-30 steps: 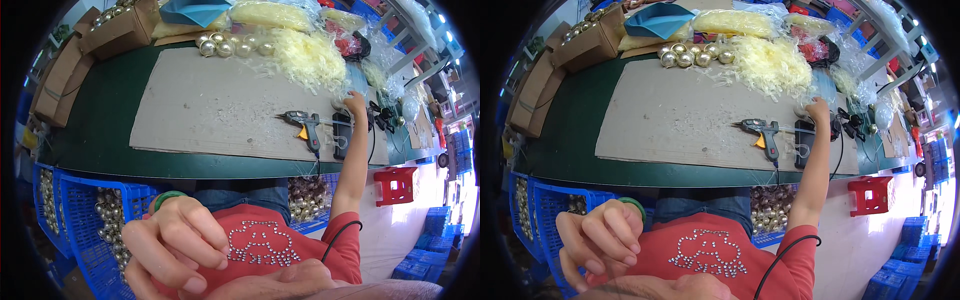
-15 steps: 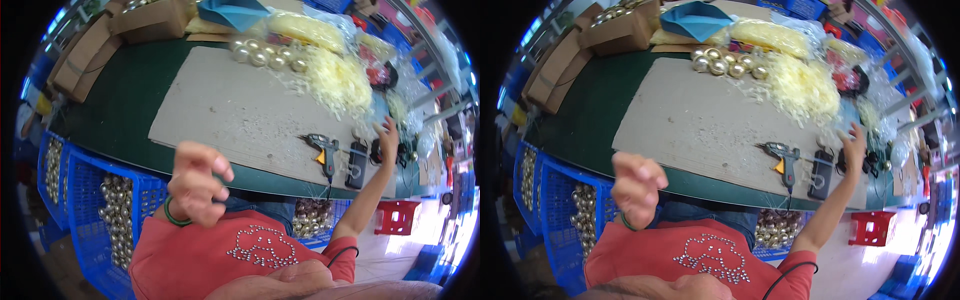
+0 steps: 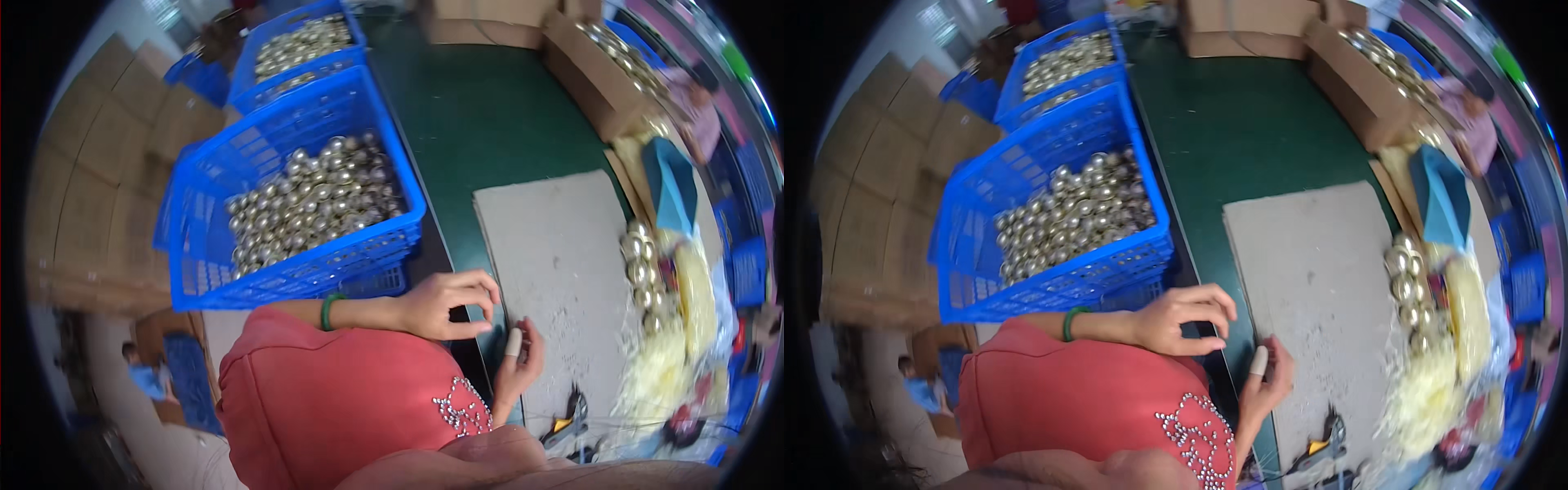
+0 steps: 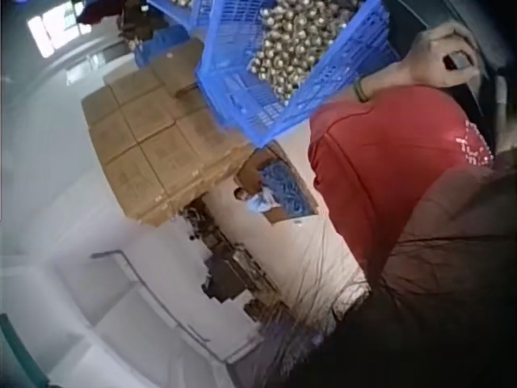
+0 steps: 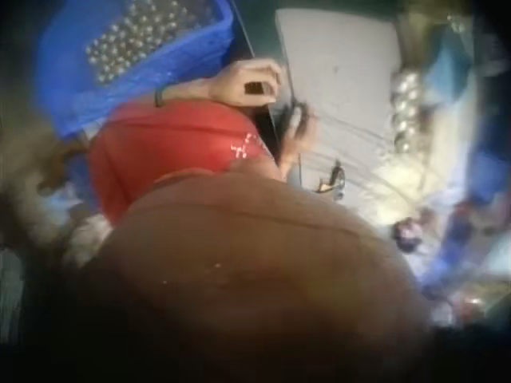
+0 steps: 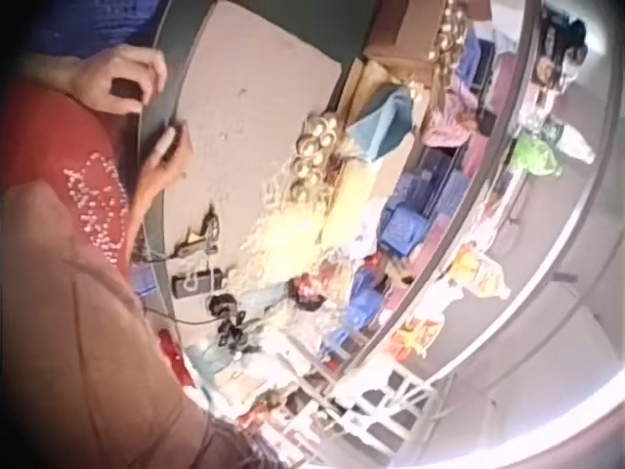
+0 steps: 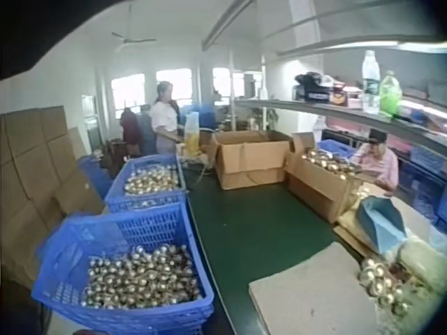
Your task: Applying glue and decorative material to gold-colored ornaments at a workbench.
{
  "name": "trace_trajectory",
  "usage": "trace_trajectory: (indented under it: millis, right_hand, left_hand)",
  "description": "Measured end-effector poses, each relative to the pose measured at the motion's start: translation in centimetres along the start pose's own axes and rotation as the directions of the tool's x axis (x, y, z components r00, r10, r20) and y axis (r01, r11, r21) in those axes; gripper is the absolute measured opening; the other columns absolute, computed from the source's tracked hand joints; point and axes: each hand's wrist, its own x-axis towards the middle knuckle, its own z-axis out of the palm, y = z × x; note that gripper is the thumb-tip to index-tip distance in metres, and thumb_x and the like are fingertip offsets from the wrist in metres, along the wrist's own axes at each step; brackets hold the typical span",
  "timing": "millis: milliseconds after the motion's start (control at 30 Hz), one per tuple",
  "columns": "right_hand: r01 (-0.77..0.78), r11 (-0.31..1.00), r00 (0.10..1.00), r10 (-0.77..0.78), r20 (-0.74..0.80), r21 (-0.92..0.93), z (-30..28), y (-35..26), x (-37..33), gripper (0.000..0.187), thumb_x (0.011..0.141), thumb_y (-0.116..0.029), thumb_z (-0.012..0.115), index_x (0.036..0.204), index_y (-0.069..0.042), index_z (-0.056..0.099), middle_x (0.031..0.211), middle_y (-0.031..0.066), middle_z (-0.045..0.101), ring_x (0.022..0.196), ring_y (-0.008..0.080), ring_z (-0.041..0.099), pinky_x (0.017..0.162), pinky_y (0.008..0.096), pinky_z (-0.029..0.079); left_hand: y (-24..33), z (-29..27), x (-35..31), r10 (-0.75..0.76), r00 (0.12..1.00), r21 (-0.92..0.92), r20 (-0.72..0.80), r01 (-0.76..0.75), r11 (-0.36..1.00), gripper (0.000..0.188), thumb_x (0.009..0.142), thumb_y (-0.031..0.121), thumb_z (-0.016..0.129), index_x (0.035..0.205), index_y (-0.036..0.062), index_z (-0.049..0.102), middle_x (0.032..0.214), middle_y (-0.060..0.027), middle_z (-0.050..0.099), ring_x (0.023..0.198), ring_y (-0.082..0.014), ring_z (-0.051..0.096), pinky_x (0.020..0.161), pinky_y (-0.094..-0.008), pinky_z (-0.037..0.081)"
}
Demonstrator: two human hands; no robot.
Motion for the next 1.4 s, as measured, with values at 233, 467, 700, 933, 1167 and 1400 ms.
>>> trace_trajectory:
  millis: [233, 467, 700, 933, 1167, 1400]
  right_hand:
    - [0.249, 0.957, 0.968, -0.24, 0.072, -0.148, 1.8, 0.3, -0.7, 0.016, 0.096, -0.003, 0.071, 0.112, -0.003, 0.076, 0.103, 0.0138, 0.076, 0.095, 0.0315, 0.068, 0.088, 0.04, 0.053]
    - [0.21, 0.969, 0.977, -0.213, -0.007, -0.129, 2.1, 0.4, -0.7, 0.018, 0.09, 0.001, 0.073, 0.107, -0.004, 0.077, 0.098, 0.0141, 0.075, 0.093, 0.0309, 0.069, 0.087, 0.0387, 0.053]
    - [0.125, 0.991, 0.991, -0.127, -0.041, -0.037, 1.4, 0.5, -0.3, 0.022, 0.088, 0.002, 0.074, 0.109, -0.005, 0.076, 0.101, 0.0135, 0.076, 0.094, 0.0329, 0.07, 0.085, 0.0413, 0.054]
    - [0.082, 0.992, 0.996, -0.079, -0.041, 0.099, 0.7, 2.4, 0.4, 0.029, 0.082, -0.004, 0.073, 0.111, -0.002, 0.078, 0.106, 0.015, 0.077, 0.097, 0.0314, 0.072, 0.088, 0.0396, 0.055]
    - [0.044, 0.973, 0.981, 0.0, -0.193, 0.225, 1.3, 4.4, 0.3, 0.028, 0.084, -0.009, 0.077, 0.111, -0.005, 0.081, 0.102, 0.0118, 0.08, 0.092, 0.0286, 0.074, 0.083, 0.0367, 0.056]
    - [0.049, 0.986, 0.98, -0.018, -0.197, 0.157, 1.7, 4.5, 0.3, 0.028, 0.084, -0.008, 0.077, 0.111, -0.004, 0.081, 0.102, 0.0118, 0.08, 0.091, 0.0276, 0.074, 0.081, 0.0357, 0.056]
  left_hand:
    - [4.1, -10.1, -1.4, -0.015, 0.948, 0.472, -0.318, 0.172, 0.865, 0.013, 0.088, 0.008, 0.081, 0.098, 0.0043, 0.074, 0.116, -0.0095, 0.068, 0.106, -0.0247, 0.069, 0.091, -0.0369, 0.055]
    - [2.1, -12.1, 8.1, -0.044, 0.999, 0.547, 0.023, 0.025, 0.837, 0.031, 0.091, 0.02, 0.081, 0.116, 0.0043, 0.071, 0.121, -0.0111, 0.065, 0.116, -0.0278, 0.066, 0.101, -0.0383, 0.052]
    - [-8.7, -4.8, 30.9, 0.11, 0.987, 0.454, 0.121, -0.154, 0.878, 0.067, 0.098, 0.045, 0.074, 0.145, 0.0017, 0.053, 0.133, -0.0171, 0.06, 0.125, -0.0283, 0.061, 0.107, -0.0414, 0.049]
    - [-17.5, 5.8, 56.4, 0.052, 0.998, 0.61, 0.02, -0.054, 0.791, 0.094, 0.095, 0.067, 0.065, 0.151, -0.0057, 0.047, 0.15, -0.0294, 0.055, 0.137, -0.0431, 0.056, 0.113, -0.0464, 0.048]
    - [-21.8, 11.8, 67.7, -0.345, 0.934, 0.845, 0.092, 0.11, 0.523, 0.064, 0.095, 0.058, 0.069, 0.135, 0.0081, 0.07, 0.136, -0.0147, 0.071, 0.127, -0.0311, 0.068, 0.106, -0.044, 0.054]
    - [-24.7, 10.0, 68.3, -0.381, 0.922, 0.826, 0.065, 0.164, 0.539, 0.064, 0.088, 0.059, 0.072, 0.13, 0.01, 0.075, 0.136, -0.0134, 0.072, 0.126, -0.0327, 0.068, 0.106, -0.0445, 0.054]
